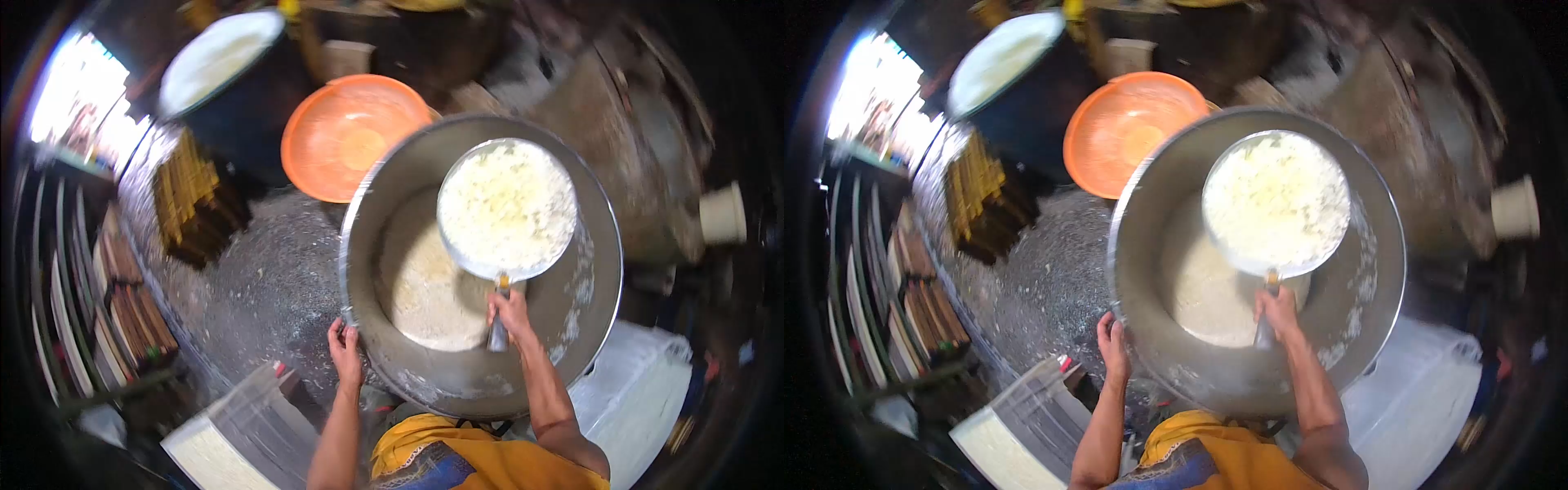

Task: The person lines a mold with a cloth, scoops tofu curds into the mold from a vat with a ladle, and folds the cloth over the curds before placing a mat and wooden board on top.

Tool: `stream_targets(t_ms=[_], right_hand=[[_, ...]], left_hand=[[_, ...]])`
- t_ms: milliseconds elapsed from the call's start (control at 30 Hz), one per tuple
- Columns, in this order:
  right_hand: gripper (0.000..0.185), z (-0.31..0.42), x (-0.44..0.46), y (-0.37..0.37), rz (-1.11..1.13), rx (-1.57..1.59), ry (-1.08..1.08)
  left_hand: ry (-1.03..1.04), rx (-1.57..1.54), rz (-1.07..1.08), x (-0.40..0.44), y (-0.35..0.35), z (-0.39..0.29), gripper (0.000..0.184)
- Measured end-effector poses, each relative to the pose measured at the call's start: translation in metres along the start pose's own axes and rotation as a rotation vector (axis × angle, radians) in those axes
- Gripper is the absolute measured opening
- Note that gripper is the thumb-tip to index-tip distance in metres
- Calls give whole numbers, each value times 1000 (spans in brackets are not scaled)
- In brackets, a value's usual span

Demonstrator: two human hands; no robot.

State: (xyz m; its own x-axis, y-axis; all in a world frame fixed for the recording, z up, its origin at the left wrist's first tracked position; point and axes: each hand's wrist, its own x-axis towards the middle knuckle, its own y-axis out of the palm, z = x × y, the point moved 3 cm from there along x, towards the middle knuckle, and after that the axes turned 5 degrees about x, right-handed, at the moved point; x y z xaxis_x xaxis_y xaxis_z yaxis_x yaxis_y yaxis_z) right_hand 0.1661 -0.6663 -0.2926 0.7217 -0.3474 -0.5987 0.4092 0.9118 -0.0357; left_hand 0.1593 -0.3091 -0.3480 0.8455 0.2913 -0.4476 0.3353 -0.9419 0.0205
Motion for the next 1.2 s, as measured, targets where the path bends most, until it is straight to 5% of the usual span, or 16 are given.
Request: stream_targets(t_ms=[167,267,467,567,633,667,800,1067,1200], right_hand=[[17,11,-92,132,441,-213,114],[16,-19,-200,223,722,-449,189],[10,-141,-361,389,1220,-805,433],[11,-203,-444,466,1421,-988,531],[13,-248,-484,488,1516,-1086,595],[13,-271,-504,498,1562,-1136,612],[17,-335,-538,531,1698,-1315,670],[19,-370,-569,564,1393,-1459,719],[17,-355,-543,586,1437,-1275,213]], left_hand=[[-6,-223,-207,-53,-119,-10,46],[8,-431,-401,-109,-247,45,47],[255,-1450,-789,-227,-415,123,52],[267,-1835,-883,-233,-447,140,49],[397,-1767,-775,-226,-435,194,46],[110,-1433,-722,-239,-430,202,43],[357,-1738,-880,-226,-413,178,38],[226,-1845,-1029,-224,-416,155,28],[274,-1802,-1014,-227,-427,144,19]])
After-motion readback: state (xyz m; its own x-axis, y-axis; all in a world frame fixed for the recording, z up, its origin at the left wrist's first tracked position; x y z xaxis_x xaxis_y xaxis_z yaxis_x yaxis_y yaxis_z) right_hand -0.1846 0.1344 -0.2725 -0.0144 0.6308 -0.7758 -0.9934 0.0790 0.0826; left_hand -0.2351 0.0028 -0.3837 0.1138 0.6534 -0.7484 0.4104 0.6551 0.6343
